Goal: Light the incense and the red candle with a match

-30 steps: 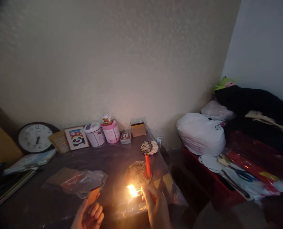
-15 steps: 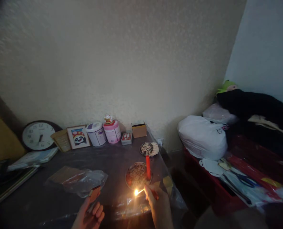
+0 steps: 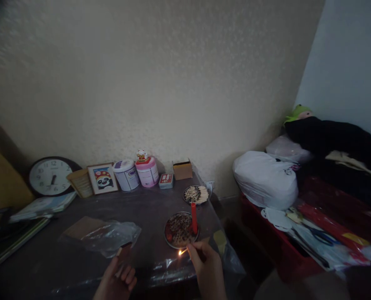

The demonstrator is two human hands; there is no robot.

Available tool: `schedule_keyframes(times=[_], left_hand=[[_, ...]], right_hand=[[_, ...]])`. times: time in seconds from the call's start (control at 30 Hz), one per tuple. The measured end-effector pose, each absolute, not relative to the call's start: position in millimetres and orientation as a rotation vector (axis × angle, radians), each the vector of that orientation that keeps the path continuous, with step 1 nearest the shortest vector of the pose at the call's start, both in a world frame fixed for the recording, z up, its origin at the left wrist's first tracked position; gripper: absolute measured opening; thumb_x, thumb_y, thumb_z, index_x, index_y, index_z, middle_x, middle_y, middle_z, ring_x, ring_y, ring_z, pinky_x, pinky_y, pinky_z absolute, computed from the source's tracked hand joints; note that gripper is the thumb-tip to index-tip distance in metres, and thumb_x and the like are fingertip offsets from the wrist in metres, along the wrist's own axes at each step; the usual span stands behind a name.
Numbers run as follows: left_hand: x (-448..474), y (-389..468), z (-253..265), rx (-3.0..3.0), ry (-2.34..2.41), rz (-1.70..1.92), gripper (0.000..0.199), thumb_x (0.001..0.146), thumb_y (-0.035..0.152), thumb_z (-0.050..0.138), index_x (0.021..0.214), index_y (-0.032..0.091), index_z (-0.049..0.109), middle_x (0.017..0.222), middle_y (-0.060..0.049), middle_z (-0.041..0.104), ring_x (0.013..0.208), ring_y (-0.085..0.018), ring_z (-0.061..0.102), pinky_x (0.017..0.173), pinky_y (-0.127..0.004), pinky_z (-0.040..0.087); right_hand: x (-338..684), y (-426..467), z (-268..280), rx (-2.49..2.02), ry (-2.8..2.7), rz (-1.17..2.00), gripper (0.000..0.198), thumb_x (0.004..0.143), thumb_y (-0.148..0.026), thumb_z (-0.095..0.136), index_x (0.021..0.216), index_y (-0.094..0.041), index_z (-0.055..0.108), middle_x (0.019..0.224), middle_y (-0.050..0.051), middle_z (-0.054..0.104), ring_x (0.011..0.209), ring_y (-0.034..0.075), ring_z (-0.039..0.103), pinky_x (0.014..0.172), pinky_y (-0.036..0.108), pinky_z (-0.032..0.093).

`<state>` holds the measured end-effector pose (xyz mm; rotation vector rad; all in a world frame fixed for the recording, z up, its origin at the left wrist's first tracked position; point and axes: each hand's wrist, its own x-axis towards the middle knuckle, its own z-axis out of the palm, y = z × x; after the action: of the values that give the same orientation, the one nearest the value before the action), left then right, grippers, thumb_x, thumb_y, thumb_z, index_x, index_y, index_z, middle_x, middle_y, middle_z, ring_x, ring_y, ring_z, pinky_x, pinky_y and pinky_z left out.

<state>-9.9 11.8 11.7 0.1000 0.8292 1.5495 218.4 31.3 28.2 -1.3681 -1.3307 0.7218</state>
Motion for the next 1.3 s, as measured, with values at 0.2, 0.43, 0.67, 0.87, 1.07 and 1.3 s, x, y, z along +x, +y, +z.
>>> schedule_keyframes(times=[0.2, 0.43, 0.67, 0.87, 1.07, 1.3], left_hand=[[-10, 10, 14, 0.110, 0.829, 1.542, 0.045, 0.040, 0.044, 0.087, 0.069, 0.023, 0.059, 0.040, 0.009, 0.042, 0.040, -0.009, 0.038, 0.040, -0.022, 0.028], [-8, 10, 19, 0.098, 0.854, 1.538, 0.044, 0.037, 0.043, 0.088, 0.066, 0.024, 0.061, 0.040, 0.008, 0.040, 0.040, -0.009, 0.036, 0.040, -0.022, 0.028], [-9, 12, 15, 0.085, 0.867, 1.567, 0.049, 0.038, 0.044, 0.087, 0.079, 0.027, 0.067, 0.041, 0.008, 0.040, 0.040, -0.009, 0.035, 0.039, -0.022, 0.027], [-7, 9, 21, 0.102, 0.885, 1.567, 0.048, 0.039, 0.045, 0.087, 0.078, 0.025, 0.069, 0.043, 0.008, 0.040, 0.042, -0.009, 0.036, 0.040, -0.022, 0.029], [-6, 9, 20, 0.122, 0.865, 1.590, 0.046, 0.049, 0.045, 0.083, 0.088, 0.025, 0.070, 0.044, 0.008, 0.040, 0.042, -0.008, 0.037, 0.040, -0.022, 0.031], [-1, 6, 30, 0.126, 0.783, 1.615, 0.042, 0.056, 0.040, 0.082, 0.092, 0.024, 0.070, 0.045, 0.008, 0.042, 0.042, -0.007, 0.039, 0.040, -0.020, 0.032]], right_hand=[[218, 30, 33, -1.373, -1.328, 0.734, 0.034, 0.077, -0.046, 0.061, 0.059, -0.017, 0.062, 0.051, -0.001, 0.058, 0.052, 0.014, 0.054, 0.050, 0.021, 0.042], [217, 32, 30, -1.380, -1.325, 0.749, 0.037, 0.076, -0.050, 0.060, 0.059, -0.017, 0.062, 0.052, -0.002, 0.055, 0.052, 0.014, 0.051, 0.050, 0.022, 0.039], [217, 32, 28, -1.418, -1.311, 0.777, 0.034, 0.076, -0.045, 0.058, 0.059, -0.017, 0.059, 0.053, -0.002, 0.052, 0.054, 0.014, 0.048, 0.052, 0.023, 0.037], [217, 32, 31, -1.430, -1.327, 0.807, 0.033, 0.078, -0.044, 0.055, 0.060, -0.018, 0.060, 0.053, -0.001, 0.053, 0.054, 0.015, 0.049, 0.051, 0.023, 0.036], [216, 35, 33, -1.419, -1.334, 0.784, 0.033, 0.078, -0.044, 0.053, 0.056, -0.019, 0.055, 0.053, -0.001, 0.053, 0.055, 0.016, 0.050, 0.054, 0.024, 0.039], [212, 36, 35, -1.416, -1.371, 0.765, 0.031, 0.081, -0.039, 0.050, 0.057, -0.020, 0.056, 0.055, 0.001, 0.057, 0.056, 0.017, 0.054, 0.054, 0.024, 0.041]])
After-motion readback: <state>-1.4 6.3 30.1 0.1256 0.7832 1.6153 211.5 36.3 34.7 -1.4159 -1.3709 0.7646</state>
